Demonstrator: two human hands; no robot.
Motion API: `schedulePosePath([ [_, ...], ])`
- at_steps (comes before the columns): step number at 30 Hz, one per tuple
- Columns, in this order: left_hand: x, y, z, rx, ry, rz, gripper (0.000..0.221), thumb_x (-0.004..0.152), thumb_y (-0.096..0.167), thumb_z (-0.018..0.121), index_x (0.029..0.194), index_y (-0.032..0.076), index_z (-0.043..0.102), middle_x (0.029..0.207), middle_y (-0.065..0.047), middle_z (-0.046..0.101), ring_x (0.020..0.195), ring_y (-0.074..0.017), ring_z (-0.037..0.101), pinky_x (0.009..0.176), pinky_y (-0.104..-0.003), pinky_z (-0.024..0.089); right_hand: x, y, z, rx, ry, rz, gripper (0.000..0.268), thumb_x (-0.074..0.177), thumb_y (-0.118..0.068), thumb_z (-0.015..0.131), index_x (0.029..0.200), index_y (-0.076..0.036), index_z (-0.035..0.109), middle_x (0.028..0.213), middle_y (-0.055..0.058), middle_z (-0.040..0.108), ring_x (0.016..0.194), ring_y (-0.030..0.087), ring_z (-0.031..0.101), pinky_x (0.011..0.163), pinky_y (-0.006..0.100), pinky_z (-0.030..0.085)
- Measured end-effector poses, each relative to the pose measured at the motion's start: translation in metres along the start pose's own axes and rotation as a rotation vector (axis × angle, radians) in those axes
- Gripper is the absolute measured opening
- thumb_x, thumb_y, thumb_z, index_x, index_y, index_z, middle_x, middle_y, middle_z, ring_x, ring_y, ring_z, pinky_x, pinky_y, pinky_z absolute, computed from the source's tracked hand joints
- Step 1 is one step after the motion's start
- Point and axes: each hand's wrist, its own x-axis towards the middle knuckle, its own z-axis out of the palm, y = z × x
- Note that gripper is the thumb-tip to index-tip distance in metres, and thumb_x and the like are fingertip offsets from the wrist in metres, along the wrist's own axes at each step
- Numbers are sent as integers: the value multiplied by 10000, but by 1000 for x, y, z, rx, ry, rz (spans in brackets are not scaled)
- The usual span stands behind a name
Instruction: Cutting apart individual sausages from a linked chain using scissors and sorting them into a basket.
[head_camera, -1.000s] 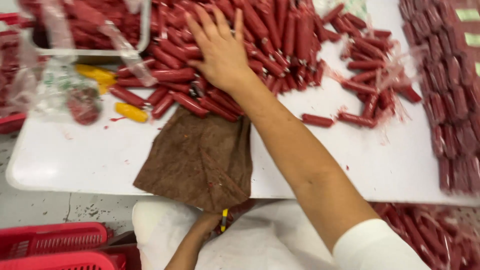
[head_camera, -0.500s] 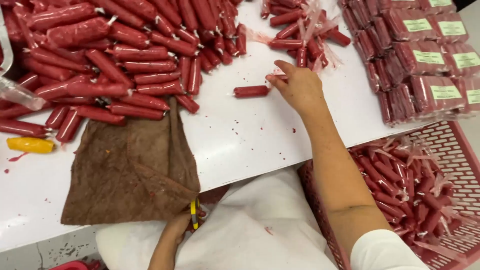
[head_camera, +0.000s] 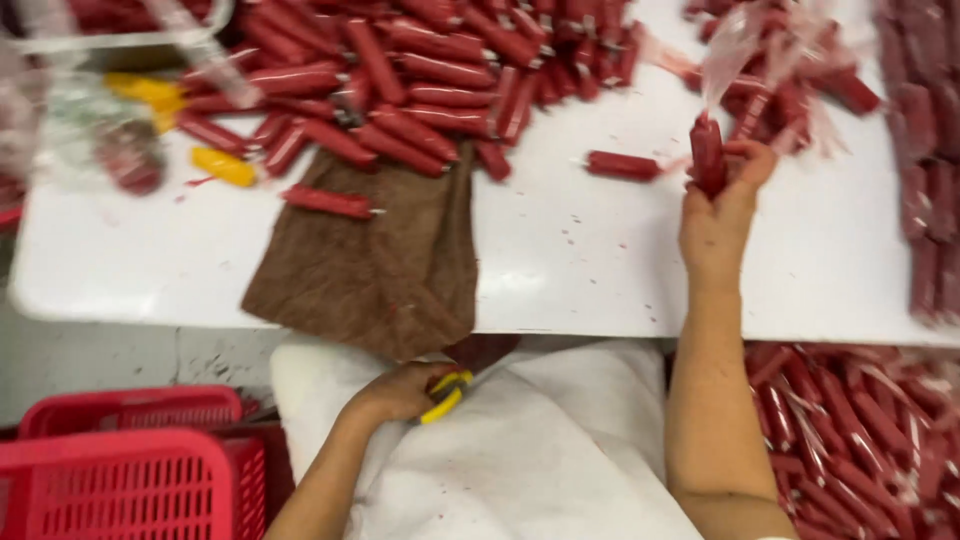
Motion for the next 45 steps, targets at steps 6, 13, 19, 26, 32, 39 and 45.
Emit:
schedulePosePath([
  [6,-82,49,-43,518,-64,23,680,721,245,601,1379,415,578,1320,116,676,1137,-191,669,910,-335,512,23,16,14,-123,-142,-7,304,800,6,774,1084,-95,745,1062,62,685,934,150,676,922,246,543],
  [13,-68,17,-24,326,-43,131,587,811,277,671,1379,403,596,1179,198,786,852,-20,726,773,-169,525,40,15,18,-556,-507,-263,543,812,-36,733,1339,-160,698,1116,91,504,981,310,570,898,344,439],
  [19,-37,0,12,-39,-66,-8,571,849,164,730,1391,313,634,1326,188,749,1161,55,697,998,-106,484,29,-2,8,-191,-654,-264,361,905,137,559,1050,-99,791,1232,107,526,993,158,664,945,258,563],
  [26,-16,-20,31,-415,-50,-190,655,811,-76,676,1407,196,668,1340,71,743,1171,-28,669,962,-144,481,8,11,1,-77,-142,325,232,890,-256,654,1091,-144,685,1026,34,727,845,148,660,666,272,456],
  [32,26,-70,58,-698,-103,-104,719,781,-170,681,1442,110,630,1186,-55,768,981,-109,681,778,-204,523,1,-85,45,-639,-660,446,420,707,-399,736,1020,-176,567,1006,54,690,886,287,646,729,421,469],
  [39,25,-90,53,-769,-27,-266,714,818,-101,728,1465,182,619,943,-198,799,850,-209,712,654,-278,524,49,41,19,-349,169,26,222,760,-181,750,930,-90,640,877,94,614,772,258,570,698,371,457],
  [45,39,-73,48,-814,16,-311,743,764,-120,765,1447,127,613,835,-217,739,478,-214,485,415,-309,413,88,75,29,-994,34,213,558,755,-340,819,1235,-184,581,1397,186,445,1131,415,455,991,501,422],
])
